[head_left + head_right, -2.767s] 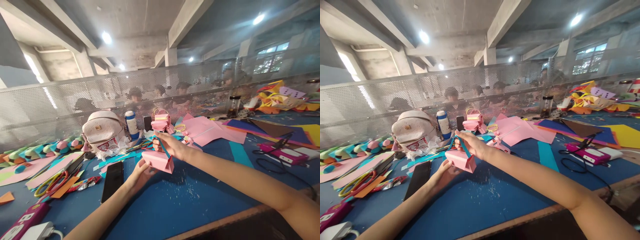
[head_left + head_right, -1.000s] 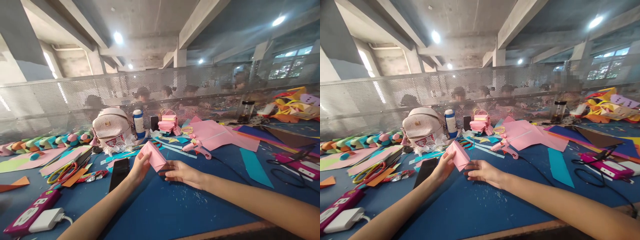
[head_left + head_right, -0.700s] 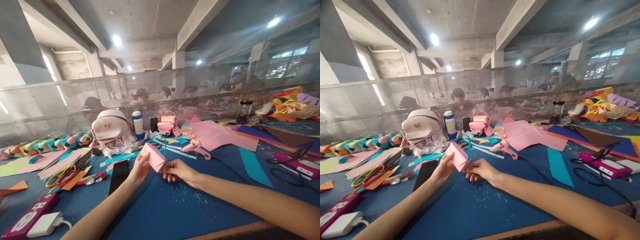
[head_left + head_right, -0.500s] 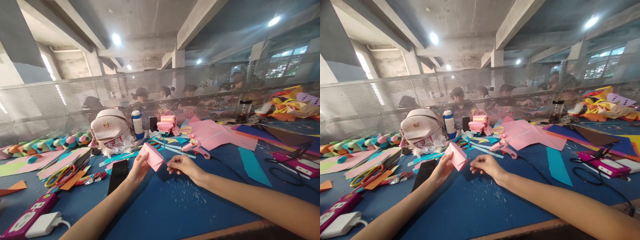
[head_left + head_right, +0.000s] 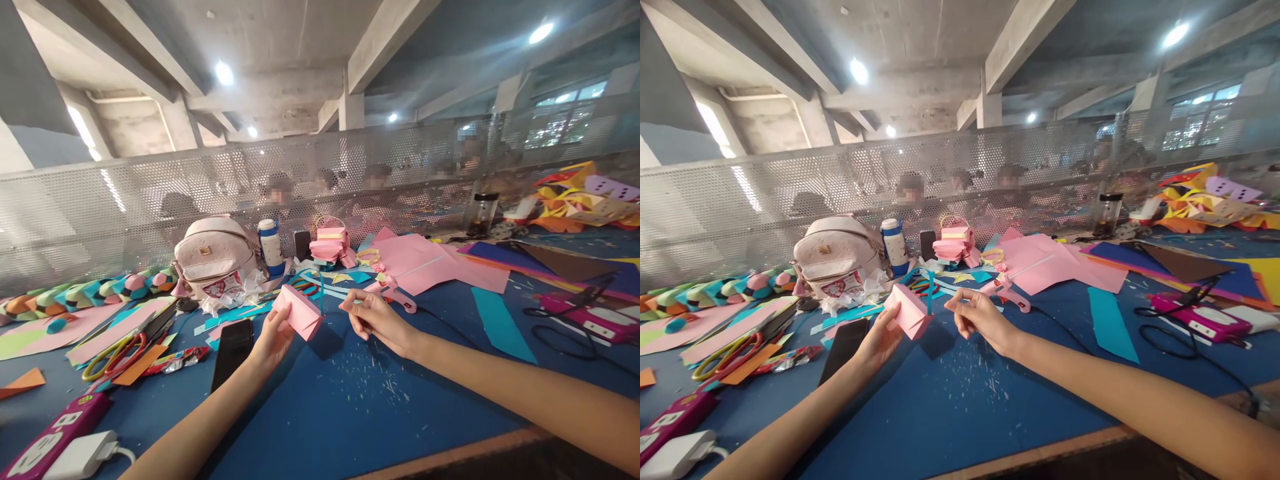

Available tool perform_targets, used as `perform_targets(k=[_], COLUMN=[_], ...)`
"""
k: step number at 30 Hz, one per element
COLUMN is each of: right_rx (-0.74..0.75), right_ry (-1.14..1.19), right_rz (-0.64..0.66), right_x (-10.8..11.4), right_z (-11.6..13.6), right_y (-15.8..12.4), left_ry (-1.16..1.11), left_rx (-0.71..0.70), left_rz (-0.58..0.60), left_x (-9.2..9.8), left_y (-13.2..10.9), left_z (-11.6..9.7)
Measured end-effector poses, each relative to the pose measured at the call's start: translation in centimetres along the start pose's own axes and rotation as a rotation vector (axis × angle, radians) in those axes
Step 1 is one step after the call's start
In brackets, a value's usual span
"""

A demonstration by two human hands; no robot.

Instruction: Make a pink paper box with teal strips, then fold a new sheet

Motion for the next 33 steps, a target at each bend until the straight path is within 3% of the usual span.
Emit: perform_targets(k=[8,11,17,21,26,30,33], right_rx=[-0.024,0.009,0.066,0.008,-0.026,0.008,0.046], right_ry=[-0.418,-0.619,-0.935,-1.022,-1.042,-1.023,-0.990], right_rz=[0.093,0.071,0.050,0.128,0.200,0.194,0.164], right_x=[2.0,2.1,1.2,0.8,0.4,-0.3,-1.0], right_z=[0.5,0.4,-1.3,-3.4,-4.4,-3.1,0.2], right_y=[0.0,0.3,3.8,6.1,6.2,5.1,3.5], left_ry=[-0.014,-0.023,-0.012,0.009,0.019,0.023,0.035], left_rx=[-0.028,-0.052,-0.058,-0.049,-0.041,-0.045,-0.046], left_rz=[-0.044,-0.056,-0.073,-0.081,-0.099,-0.090,-0.083], left_x=[0.3,0.4,0.7,1.2,1.6,1.4,1.3], left_y=[0.1,0.3,0.4,0.6,0.7,0.7,0.6], left_z=[-1.5,-2.4,-2.6,-2.1,-1.8,-1.8,-1.9])
Point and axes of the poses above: each hand's wrist, its own y-axis towards the middle knuckle, its own x-axis out of the back of the hand, z = x × y, the point moved 8 cm from there along y, towards the middle knuckle, and after that the axes turned 15 degrees about y, right-handed, at the moved point
